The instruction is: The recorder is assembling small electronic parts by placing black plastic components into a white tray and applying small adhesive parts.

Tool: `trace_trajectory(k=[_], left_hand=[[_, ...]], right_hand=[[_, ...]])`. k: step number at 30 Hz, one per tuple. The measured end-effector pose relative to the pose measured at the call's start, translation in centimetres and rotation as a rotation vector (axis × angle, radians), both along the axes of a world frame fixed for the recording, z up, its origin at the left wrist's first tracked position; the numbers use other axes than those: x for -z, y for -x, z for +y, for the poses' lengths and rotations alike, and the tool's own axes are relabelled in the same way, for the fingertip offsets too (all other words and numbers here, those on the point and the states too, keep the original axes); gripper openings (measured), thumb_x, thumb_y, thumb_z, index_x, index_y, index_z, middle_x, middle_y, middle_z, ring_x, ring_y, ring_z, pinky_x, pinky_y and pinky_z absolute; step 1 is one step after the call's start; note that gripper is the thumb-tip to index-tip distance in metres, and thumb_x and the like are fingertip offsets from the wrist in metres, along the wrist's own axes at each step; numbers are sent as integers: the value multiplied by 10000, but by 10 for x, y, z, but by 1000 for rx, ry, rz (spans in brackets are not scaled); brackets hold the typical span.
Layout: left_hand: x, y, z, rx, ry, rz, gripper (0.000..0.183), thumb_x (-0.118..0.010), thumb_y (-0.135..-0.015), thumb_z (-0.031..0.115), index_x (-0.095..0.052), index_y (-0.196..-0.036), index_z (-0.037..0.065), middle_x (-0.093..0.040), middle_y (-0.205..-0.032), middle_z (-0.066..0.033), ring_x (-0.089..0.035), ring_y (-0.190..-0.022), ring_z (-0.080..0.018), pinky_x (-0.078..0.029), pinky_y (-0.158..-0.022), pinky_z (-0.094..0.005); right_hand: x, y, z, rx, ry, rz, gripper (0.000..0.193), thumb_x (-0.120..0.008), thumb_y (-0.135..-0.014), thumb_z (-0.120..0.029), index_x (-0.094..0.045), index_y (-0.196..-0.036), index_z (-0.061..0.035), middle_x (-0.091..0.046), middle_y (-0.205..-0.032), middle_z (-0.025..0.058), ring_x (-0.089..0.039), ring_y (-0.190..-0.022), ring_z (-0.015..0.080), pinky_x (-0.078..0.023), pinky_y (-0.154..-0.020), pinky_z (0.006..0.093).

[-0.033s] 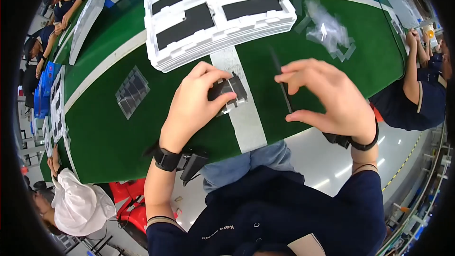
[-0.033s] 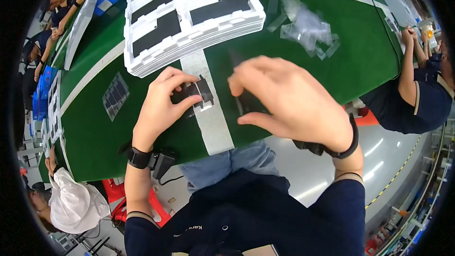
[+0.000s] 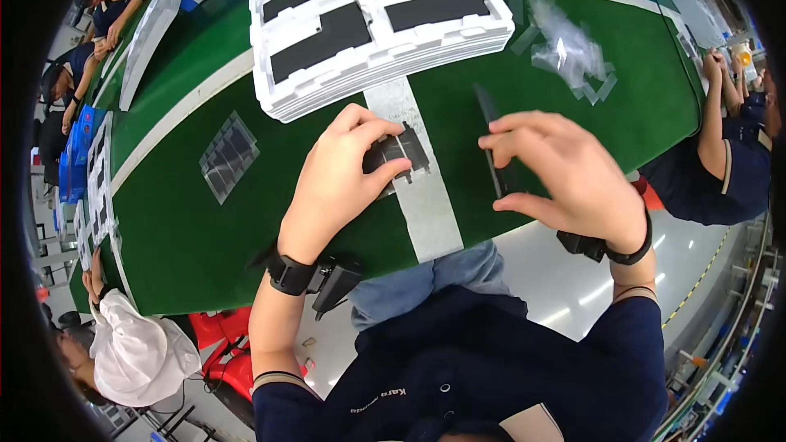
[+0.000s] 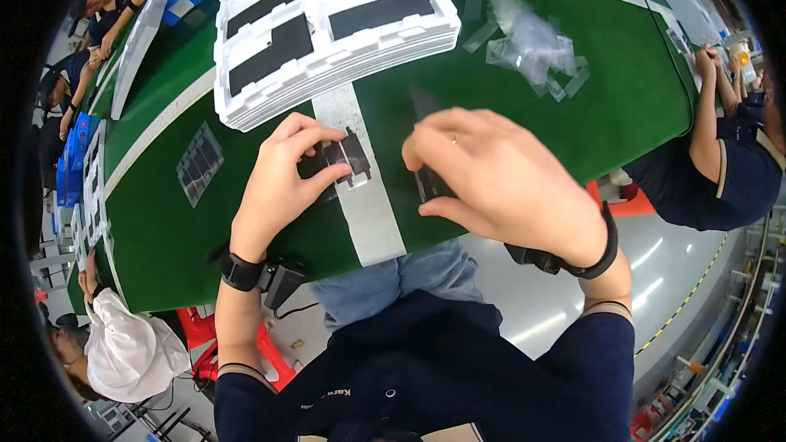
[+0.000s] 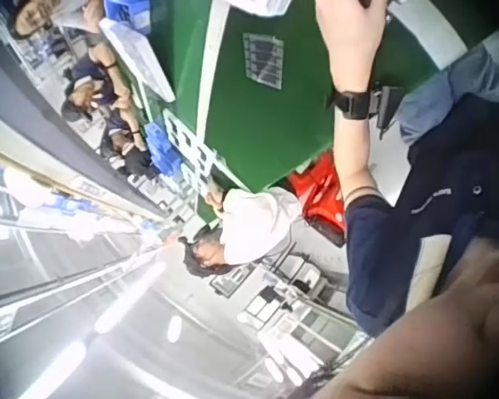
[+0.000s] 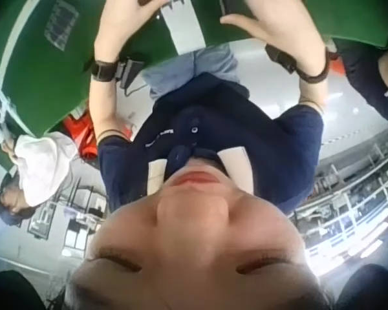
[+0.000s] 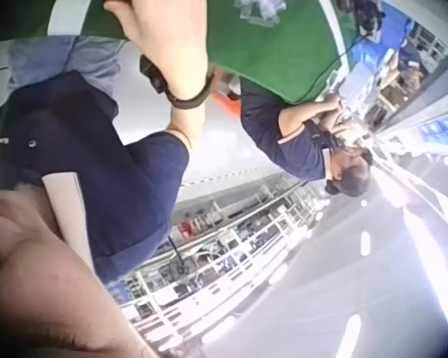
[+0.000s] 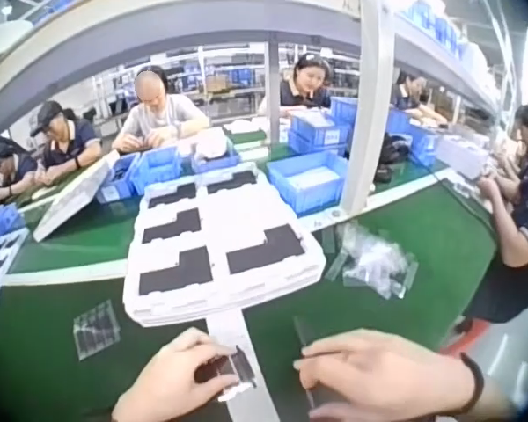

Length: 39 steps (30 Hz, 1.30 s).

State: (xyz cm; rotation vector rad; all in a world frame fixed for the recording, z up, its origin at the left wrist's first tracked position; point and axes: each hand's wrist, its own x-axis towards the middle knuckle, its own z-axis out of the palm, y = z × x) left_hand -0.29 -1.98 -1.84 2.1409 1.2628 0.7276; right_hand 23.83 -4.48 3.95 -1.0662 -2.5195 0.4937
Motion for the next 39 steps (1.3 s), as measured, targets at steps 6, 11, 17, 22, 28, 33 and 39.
trace_trajectory(k=[6,11,17,22,28,33,39], left_hand=[[0,-4,0,115,68,-27,301,-747,-607,72,-633,-883,33,-542,-774,-65,-527,-679,-187,-441,-622,-280],[-1,-6,-12,169,20,31,314,-752,-589,102,-638,-875,39,-541,-786,-68,-536,-726,-230,-439,-654,-305],[-1,-9,-11,183,62,36,329,-763,-584,119,-636,-877,41,-541,-796,-65,-531,-719,-218,-438,-644,-301],[-4,-10,-11,167,151,15,339,-770,-572,101,-632,-876,37,-543,-794,-69,-548,-705,-207,-449,-636,-289],[-3,-10,-12,109,183,53,355,-770,-573,94,-623,-890,34,-558,-815,-72,-566,-705,-203,-462,-649,-278],[-2,-10,-13,94,194,7,348,-768,-577,97,-619,-886,41,-561,-822,-66,-569,-714,-209,-462,-646,-284],[-3,-10,-14,84,164,22,347,-768,-576,107,-616,-882,53,-554,-818,-62,-560,-731,-227,-457,-643,-303]], right_hand=[[51,-1,-7,-40,-63,-57,320,-700,-651,-212,-587,-927,-94,-581,-1013,29,-468,-1091,253,-344,-941,421],[52,-7,-10,-58,20,-69,344,-701,-654,-188,-633,-987,-137,-569,-1130,13,-432,-1153,285,-284,-999,487],[70,-6,-9,-56,90,114,328,-712,-633,-134,-634,-950,-104,-581,-1106,17,-451,-1141,291,-275,-1010,507],[70,3,2,-101,83,152,324,-712,-630,-126,-636,-945,-101,-579,-1096,32,-450,-1143,298,-267,-1016,518],[71,9,6,-118,84,153,309,-712,-623,-114,-645,-924,-96,-579,-1084,46,-459,-1131,315,-271,-1012,523],[70,11,4,-97,55,153,301,-710,-607,-113,-633,-897,-88,-569,-1049,52,-470,-1100,310,-305,-985,527],[69,13,2,-71,56,128,300,-716,-600,-121,-640,-890,-98,-570,-1050,41,-479,-1095,300,-311,-984,518]])
